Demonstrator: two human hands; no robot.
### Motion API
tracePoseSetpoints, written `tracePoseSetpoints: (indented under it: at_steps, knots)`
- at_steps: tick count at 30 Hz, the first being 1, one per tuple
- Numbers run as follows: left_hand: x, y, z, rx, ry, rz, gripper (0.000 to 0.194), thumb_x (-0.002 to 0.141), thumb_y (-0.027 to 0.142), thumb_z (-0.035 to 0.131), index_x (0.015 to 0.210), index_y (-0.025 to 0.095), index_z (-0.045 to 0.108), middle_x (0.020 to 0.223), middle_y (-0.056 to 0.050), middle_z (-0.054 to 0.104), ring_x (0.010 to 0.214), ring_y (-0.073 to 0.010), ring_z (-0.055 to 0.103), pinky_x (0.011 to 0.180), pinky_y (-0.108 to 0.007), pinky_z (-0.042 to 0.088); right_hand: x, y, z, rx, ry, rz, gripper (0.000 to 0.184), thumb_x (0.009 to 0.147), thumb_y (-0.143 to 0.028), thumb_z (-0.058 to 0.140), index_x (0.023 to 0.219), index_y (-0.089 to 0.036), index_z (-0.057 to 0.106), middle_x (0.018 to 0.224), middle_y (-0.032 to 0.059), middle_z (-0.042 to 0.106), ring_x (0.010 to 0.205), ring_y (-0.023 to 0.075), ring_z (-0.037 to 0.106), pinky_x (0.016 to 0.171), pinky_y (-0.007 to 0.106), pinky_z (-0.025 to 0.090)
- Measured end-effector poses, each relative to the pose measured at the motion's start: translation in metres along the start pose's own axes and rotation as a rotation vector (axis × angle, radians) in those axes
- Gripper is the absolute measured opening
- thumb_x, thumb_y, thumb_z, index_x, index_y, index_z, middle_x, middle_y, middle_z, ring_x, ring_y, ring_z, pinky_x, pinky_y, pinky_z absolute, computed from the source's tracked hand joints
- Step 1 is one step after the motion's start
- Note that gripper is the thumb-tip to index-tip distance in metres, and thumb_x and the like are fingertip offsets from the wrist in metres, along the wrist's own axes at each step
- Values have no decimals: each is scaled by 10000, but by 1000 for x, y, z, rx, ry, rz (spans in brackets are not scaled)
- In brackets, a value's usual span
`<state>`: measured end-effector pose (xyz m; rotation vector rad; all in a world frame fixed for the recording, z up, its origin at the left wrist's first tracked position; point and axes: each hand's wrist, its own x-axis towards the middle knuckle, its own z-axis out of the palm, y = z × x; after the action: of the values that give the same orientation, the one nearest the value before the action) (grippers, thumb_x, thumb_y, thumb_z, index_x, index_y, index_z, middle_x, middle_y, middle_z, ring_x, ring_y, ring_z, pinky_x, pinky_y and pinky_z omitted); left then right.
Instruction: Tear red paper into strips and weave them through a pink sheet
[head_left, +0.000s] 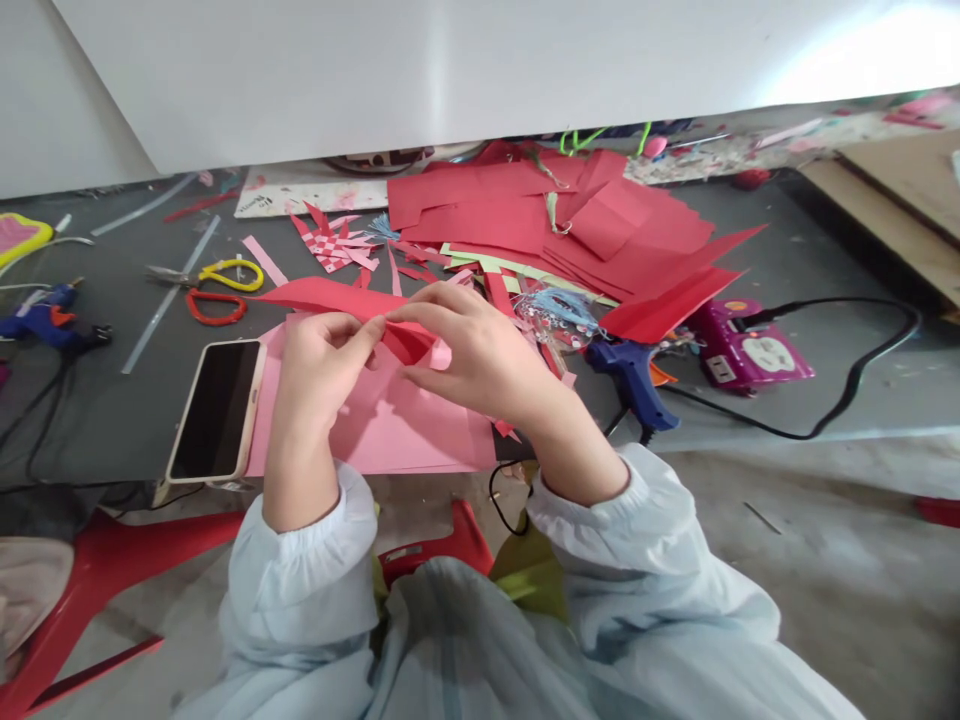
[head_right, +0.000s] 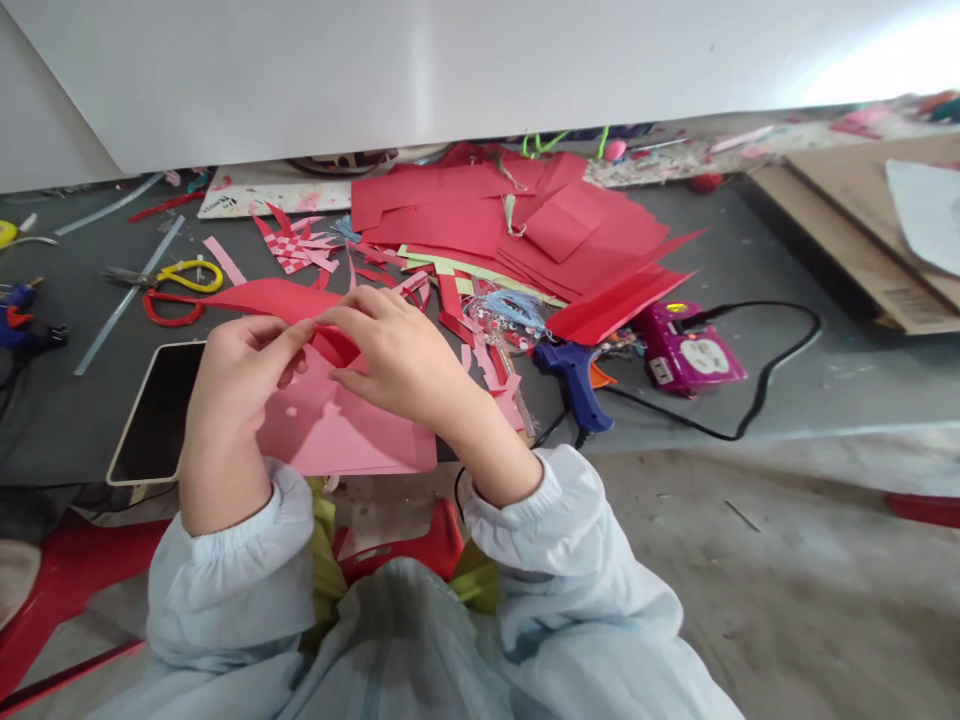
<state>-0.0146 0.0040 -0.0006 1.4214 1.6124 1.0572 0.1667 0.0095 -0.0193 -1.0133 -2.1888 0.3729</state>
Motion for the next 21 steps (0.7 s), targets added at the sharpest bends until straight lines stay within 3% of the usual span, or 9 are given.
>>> tracePoseSetpoints:
  at_steps: [7, 11, 14, 17, 21]
  knots:
    - [-11, -3, -1, 178, -82, 55, 364, 888, 402, 618, 590, 194, 620, 539, 2, 619, 467, -104, 467, 489, -250, 343, -8, -8, 8, -198, -85, 7, 346, 897, -135, 490, 1142, -79, 728, 1085, 186, 725, 1015, 302, 652, 867, 406, 528]
    - [-19, -1, -14, 499, -156, 76, 416, 931, 436, 566, 587, 204, 602, 527, -1, 596, 499, -131, 471, 533, -292, 320, -17, -2, 11, -266, -202, 58, 367, 907, -85, 429, 1073, -107, 755, 1030, 170, 757, 939, 281, 669, 803, 373, 506]
    - [-25, -1, -27, 632, -133, 85, 288, 885, 394, 630, 661, 212, 620, 576, 10, 608, 521, -135, 481, 561, -297, 333, -26, 5, 11, -281, -259, 44, 355, 885, -63, 444, 1031, -118, 763, 1000, 159, 763, 892, 259, 667, 773, 349, 484]
    - [-29, -8, -37, 655, -165, 126, 152, 813, 375, 715, 819, 227, 682, 749, -7, 687, 668, -172, 588, 657, -298, 426, -36, 12, 9, -271, -249, -15, 358, 891, -55, 449, 1021, -146, 770, 951, 130, 763, 869, 238, 656, 752, 333, 471]
    - [-36, -23, -41, 762, -260, 237, 266, 723, 386, 817, 912, 227, 718, 958, -66, 702, 980, -284, 632, 893, -396, 498, -50, 18, -1, -247, -227, -66, 364, 934, -84, 453, 1050, -173, 787, 1004, 115, 774, 928, 239, 666, 797, 350, 503]
